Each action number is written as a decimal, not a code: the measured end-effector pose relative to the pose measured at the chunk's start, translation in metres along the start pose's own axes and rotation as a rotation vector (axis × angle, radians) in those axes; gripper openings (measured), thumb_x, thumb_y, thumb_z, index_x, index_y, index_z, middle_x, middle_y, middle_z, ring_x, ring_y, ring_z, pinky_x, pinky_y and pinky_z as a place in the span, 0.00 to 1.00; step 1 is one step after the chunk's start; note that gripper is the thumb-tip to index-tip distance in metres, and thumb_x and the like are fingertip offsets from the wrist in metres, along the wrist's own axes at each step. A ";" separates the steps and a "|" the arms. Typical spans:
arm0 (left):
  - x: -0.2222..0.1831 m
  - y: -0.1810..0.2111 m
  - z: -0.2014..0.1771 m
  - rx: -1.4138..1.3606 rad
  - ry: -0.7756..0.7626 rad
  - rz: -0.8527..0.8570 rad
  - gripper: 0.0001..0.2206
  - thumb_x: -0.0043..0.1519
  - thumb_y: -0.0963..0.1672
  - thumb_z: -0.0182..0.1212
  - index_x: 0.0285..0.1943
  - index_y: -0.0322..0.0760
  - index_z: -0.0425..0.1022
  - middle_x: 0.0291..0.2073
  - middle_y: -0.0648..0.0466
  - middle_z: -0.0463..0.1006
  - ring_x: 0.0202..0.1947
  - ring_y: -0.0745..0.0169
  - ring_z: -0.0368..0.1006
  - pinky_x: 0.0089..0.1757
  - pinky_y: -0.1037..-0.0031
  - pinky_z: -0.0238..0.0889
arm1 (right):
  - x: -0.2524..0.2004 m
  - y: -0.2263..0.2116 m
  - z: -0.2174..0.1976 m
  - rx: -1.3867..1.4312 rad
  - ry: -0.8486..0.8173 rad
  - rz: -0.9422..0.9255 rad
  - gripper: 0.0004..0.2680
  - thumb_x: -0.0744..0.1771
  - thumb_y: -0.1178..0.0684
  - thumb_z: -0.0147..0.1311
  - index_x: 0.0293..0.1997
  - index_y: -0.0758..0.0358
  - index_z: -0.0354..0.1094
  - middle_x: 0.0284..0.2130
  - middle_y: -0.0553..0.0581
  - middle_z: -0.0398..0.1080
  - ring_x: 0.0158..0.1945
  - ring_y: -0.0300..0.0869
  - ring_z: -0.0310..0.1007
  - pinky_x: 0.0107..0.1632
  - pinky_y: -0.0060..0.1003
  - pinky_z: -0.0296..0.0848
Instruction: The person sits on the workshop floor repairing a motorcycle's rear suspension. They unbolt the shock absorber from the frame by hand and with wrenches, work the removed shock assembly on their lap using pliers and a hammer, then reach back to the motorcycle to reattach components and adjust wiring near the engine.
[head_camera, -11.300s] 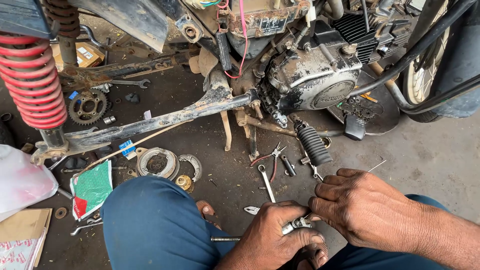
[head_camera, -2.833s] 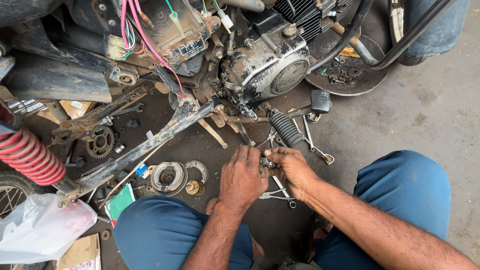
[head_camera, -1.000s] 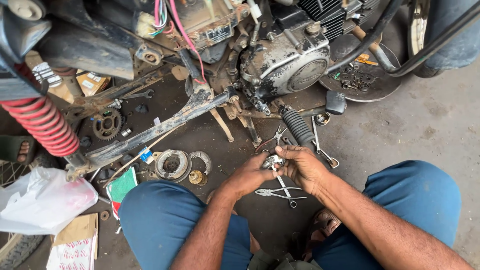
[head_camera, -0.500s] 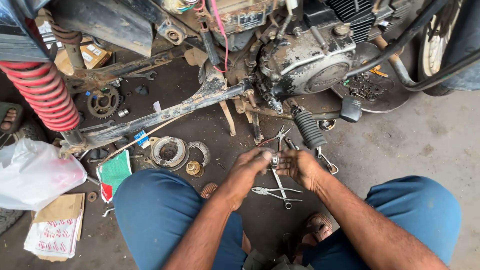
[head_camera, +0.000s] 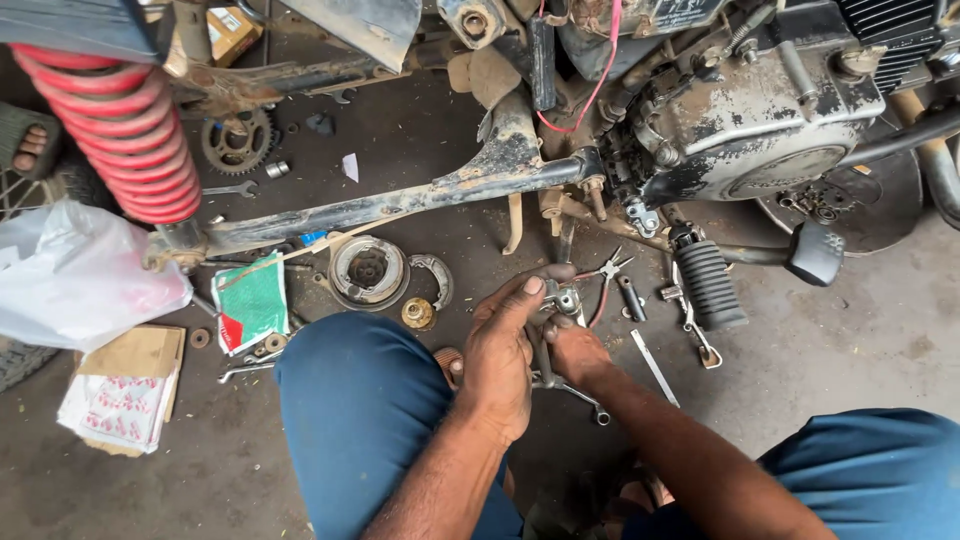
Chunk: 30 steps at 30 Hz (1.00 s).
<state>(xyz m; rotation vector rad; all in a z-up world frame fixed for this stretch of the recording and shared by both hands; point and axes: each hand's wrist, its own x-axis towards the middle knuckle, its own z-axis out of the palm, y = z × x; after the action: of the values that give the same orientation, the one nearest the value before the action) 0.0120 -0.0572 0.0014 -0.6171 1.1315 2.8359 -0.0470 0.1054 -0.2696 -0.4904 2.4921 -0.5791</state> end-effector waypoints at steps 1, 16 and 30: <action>0.003 -0.001 0.000 -0.006 -0.003 -0.006 0.16 0.65 0.48 0.56 0.51 0.32 0.80 0.39 0.58 0.82 0.36 0.71 0.70 0.42 0.78 0.65 | 0.006 0.015 -0.009 -0.005 -0.001 0.008 0.10 0.68 0.56 0.50 0.55 0.60 0.67 0.49 0.68 0.72 0.51 0.64 0.72 0.51 0.56 0.69; 0.012 -0.007 -0.003 -0.093 0.199 0.085 0.10 0.67 0.45 0.57 0.49 0.35 0.80 0.34 0.56 0.77 0.33 0.70 0.68 0.34 0.78 0.58 | -0.047 0.032 0.022 -0.621 -0.322 0.069 0.26 0.63 0.41 0.63 0.63 0.65 0.59 0.59 0.65 0.66 0.58 0.52 0.69 0.55 0.48 0.69; -0.019 -0.025 0.026 0.650 -0.117 0.474 0.15 0.57 0.37 0.69 0.53 0.33 0.77 0.40 0.52 0.82 0.40 0.68 0.79 0.42 0.75 0.74 | -0.072 0.058 -0.065 0.116 -0.584 0.126 0.23 0.62 0.41 0.64 0.61 0.62 0.69 0.56 0.59 0.67 0.59 0.48 0.66 0.63 0.45 0.65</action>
<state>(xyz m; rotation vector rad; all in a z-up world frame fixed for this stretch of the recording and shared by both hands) 0.0247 -0.0193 0.0088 -0.1431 2.2607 2.4965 -0.0396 0.2060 -0.2183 -0.3857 1.9075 -0.4474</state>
